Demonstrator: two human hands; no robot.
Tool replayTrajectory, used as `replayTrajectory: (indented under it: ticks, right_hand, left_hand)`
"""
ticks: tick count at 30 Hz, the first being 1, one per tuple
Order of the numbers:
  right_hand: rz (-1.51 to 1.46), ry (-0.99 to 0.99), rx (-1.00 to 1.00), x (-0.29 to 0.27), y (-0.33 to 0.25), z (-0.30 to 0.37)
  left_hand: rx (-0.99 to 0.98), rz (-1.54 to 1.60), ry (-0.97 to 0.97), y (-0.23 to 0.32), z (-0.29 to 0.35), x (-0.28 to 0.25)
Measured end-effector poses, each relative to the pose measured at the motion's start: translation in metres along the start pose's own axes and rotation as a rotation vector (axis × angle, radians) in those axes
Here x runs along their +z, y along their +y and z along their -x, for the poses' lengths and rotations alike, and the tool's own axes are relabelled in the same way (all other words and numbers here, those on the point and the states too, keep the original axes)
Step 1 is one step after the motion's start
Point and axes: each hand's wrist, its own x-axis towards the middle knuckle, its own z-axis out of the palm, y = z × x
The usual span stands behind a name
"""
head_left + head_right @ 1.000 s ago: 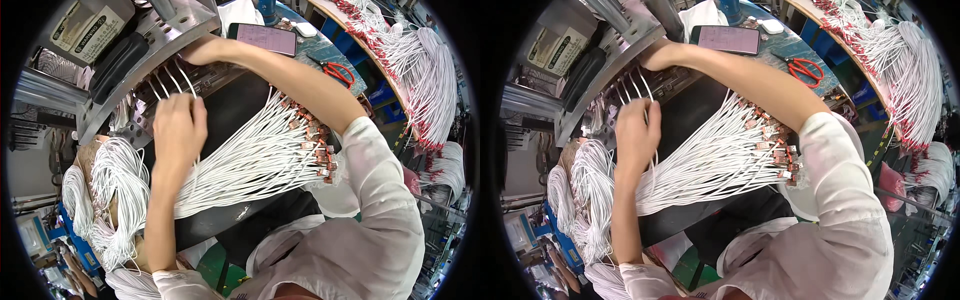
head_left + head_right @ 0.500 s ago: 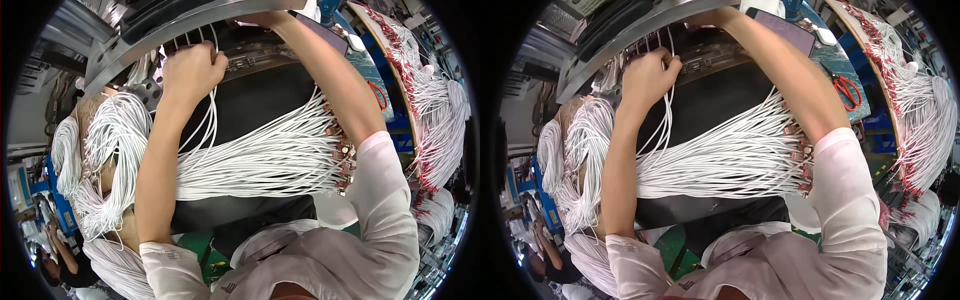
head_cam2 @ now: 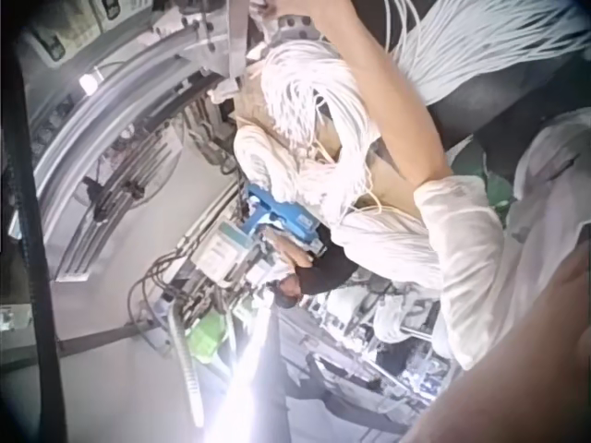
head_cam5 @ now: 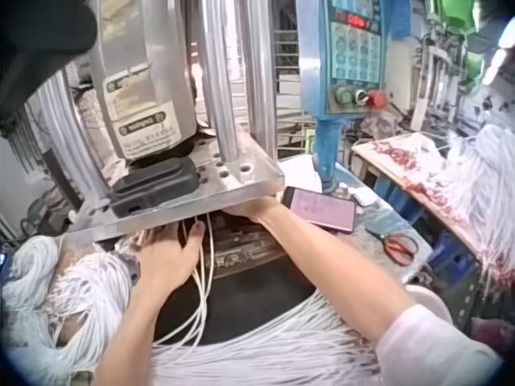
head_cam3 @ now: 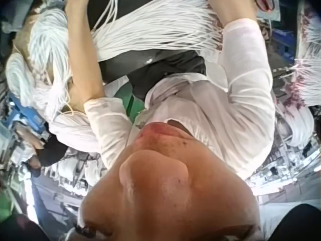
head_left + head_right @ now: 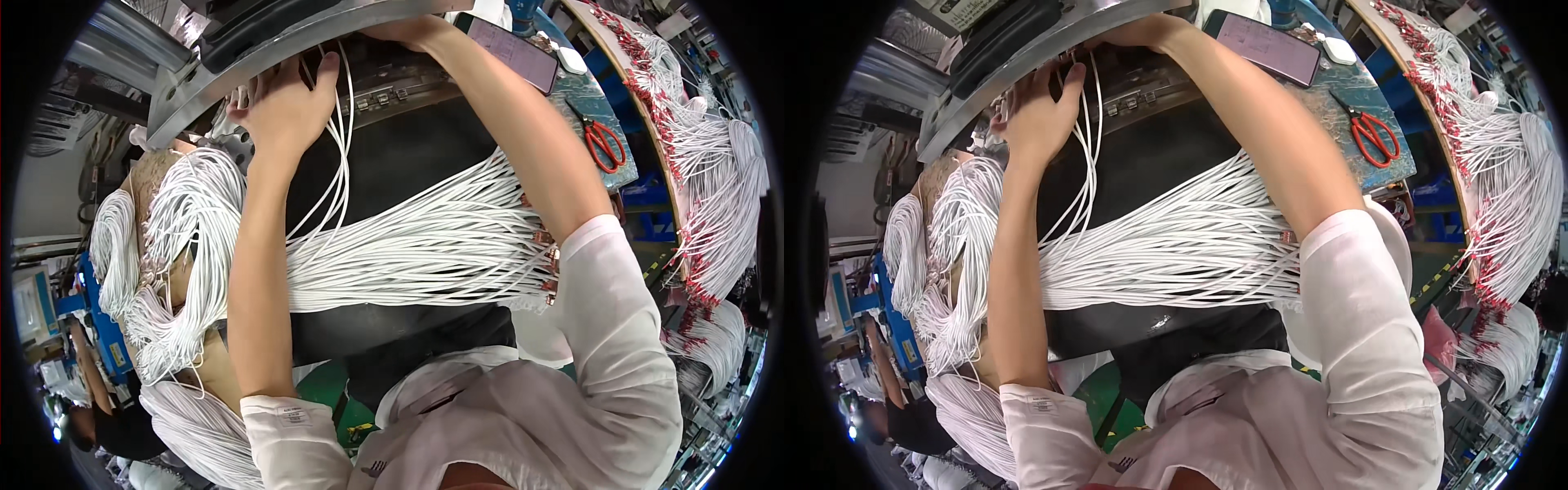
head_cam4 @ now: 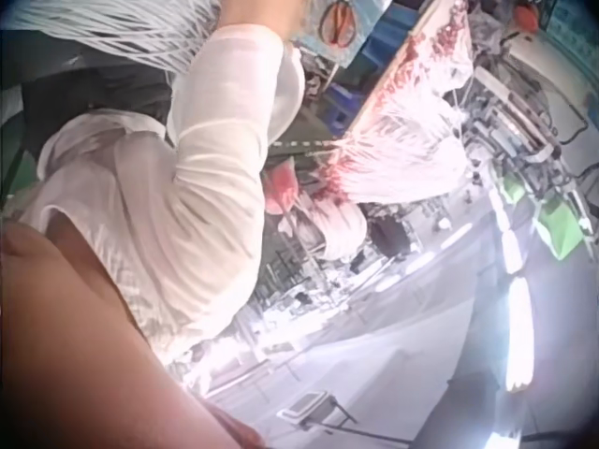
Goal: The person inserts cable ends into a metal fixture by hand, places the fixture into a press machine to mold the connectors, and removes the processed cables.
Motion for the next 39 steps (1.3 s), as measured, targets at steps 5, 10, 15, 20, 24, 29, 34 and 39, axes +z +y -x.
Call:
replayTrajectory:
  ticks: [5, 10, 15, 20, 24, 29, 34, 39]
  right_hand:
    - [0.077, -0.453, 0.355, -0.079, -0.096, 0.046]
    - [-1.639, -0.891, -0.300, -0.181, -0.186, 0.242]
    - [-1.190, -0.791, 0.916, -0.164, -0.242, 0.374]
    - [-0.987, -0.065, 1.438, -0.104, -0.261, 0.453]
    - [-1.643, 0.580, 1.626, -0.072, -0.270, 0.475]
    - [-1.833, 0.596, 1.563, -0.069, -0.270, 0.468]
    - [-1.160, -0.290, 1.432, -0.080, -0.255, 0.474]
    - [-1.509, -0.034, 1.773, -0.091, -0.261, 0.437]
  left_hand:
    - [0.067, 0.402, -0.273, 0.034, 0.044, -0.073]
    - [0.414, 1.869, -0.604, 0.005, 0.217, -0.127]
    - [-0.675, 1.465, -0.828, -0.032, 0.360, -0.110]
    - [-0.659, 0.721, -0.331, -0.057, 0.414, -0.045]
    - [-0.528, 0.620, -0.181, -0.067, 0.417, -0.011]
    - [-0.586, 0.613, -0.182, -0.067, 0.403, -0.011]
    - [-0.643, 0.615, -0.226, -0.076, 0.403, -0.006]
    - [-0.827, 0.694, -0.410, -0.066, 0.385, -0.024]
